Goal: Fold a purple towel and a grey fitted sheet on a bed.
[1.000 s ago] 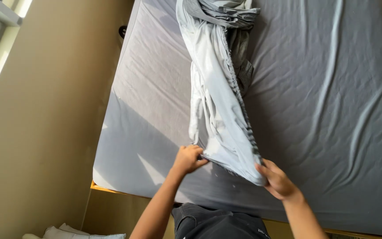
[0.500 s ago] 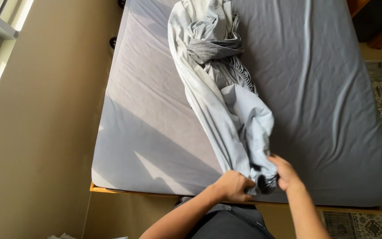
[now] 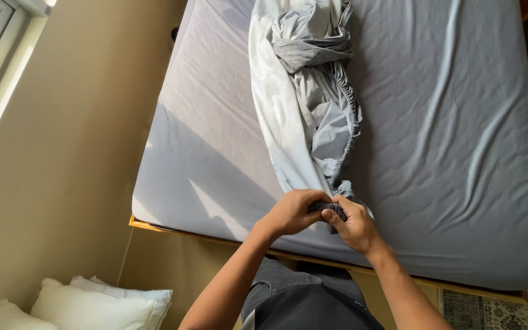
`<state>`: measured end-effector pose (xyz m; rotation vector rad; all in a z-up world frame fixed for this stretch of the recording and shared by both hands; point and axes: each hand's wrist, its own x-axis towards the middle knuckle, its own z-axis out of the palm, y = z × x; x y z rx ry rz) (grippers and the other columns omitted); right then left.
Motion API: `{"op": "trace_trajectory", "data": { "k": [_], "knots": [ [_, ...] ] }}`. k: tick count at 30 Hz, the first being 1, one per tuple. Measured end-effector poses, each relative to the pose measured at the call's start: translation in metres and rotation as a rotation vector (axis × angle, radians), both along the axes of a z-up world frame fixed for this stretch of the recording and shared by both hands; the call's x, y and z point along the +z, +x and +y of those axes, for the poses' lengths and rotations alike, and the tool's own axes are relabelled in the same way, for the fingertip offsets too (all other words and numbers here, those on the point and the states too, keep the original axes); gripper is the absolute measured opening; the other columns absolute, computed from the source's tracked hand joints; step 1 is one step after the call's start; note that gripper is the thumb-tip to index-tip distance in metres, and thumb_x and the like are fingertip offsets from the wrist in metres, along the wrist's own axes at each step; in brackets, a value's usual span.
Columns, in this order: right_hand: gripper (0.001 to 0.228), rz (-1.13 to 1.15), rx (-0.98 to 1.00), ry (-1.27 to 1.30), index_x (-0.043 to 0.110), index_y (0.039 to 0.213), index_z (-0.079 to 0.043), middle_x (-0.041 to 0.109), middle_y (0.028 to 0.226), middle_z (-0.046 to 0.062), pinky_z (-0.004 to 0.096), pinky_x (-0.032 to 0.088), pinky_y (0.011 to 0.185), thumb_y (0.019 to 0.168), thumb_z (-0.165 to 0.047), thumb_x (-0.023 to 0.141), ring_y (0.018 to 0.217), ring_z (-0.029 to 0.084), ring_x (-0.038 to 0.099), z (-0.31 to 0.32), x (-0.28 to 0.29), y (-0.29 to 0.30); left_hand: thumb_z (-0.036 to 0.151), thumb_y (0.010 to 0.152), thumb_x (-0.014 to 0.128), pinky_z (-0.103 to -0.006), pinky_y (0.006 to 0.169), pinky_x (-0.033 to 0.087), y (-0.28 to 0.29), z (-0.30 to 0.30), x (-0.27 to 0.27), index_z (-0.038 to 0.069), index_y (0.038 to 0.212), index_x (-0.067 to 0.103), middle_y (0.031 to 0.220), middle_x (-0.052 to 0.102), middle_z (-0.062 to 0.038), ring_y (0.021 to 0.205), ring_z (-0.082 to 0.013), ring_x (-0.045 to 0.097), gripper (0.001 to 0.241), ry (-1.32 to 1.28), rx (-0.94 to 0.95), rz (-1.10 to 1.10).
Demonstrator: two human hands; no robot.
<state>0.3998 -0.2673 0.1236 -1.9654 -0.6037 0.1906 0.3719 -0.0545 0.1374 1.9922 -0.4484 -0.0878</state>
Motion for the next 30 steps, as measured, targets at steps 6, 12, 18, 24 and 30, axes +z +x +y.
{"op": "trace_trajectory", "data": {
  "k": [6,12,18,24,30],
  "knots": [
    [0.03,0.158,0.093,-0.156,0.077,0.095,-0.003,0.071,0.068,0.001,0.028,0.05,0.06,0.091,-0.032,0.073,0.065,0.008,0.06,-0.053,0.074,-0.004,0.015,0.08,0.077,-0.0389,0.074,0.055,-0.001,0.011,0.007,0.007,0.105,0.072,0.088,0.074,-0.011,0.08,-0.0293,0.071,0.026,0.022,0.027,-0.068],
    [0.021,0.107,0.06,-0.073,0.078,0.097,-0.003,0.071,0.071,-0.002,0.025,0.047,0.06,0.088,-0.022,0.076,0.065,0.006,0.058,-0.104,0.093,-0.013,0.006,0.092,0.076,-0.0415,0.096,0.051,-0.016,-0.01,0.005,0.017,0.093,0.074,0.094,0.076,0.001,0.094,-0.0188,0.072,0.011,0.415,0.633,-0.29],
    [0.019,0.15,0.057,-0.139,0.075,0.094,-0.001,0.069,0.07,0.002,0.027,0.049,0.06,0.09,-0.019,0.074,0.067,0.008,0.058,-0.075,0.105,-0.019,0.01,0.084,0.079,-0.039,0.102,0.048,-0.03,-0.076,0.046,0.016,0.125,0.069,0.124,0.063,-0.009,0.116,-0.0272,0.062,0.042,-0.095,0.256,-0.413],
    [0.019,-0.122,0.126,-0.18,0.07,0.09,-0.002,0.071,0.078,0.007,0.031,0.052,0.066,0.084,-0.02,0.075,0.071,0.019,0.066,-0.035,0.118,-0.013,0.01,0.073,0.081,-0.041,0.096,0.048,-0.026,-0.04,0.044,0.011,0.095,0.062,0.114,0.06,-0.009,0.109,-0.0298,0.059,0.03,-0.076,0.219,-0.526],
    [0.035,-0.05,0.123,-0.351,0.068,0.093,-0.004,0.069,0.078,0.01,0.034,0.054,0.067,0.081,-0.036,0.072,0.071,0.026,0.067,-0.008,0.077,0.001,0.021,0.081,0.079,-0.0364,0.08,0.042,-0.025,-0.002,0.043,0.005,0.077,0.052,0.076,0.054,-0.007,0.076,-0.024,0.053,0.032,-0.181,0.01,-0.271]
  ]
}}
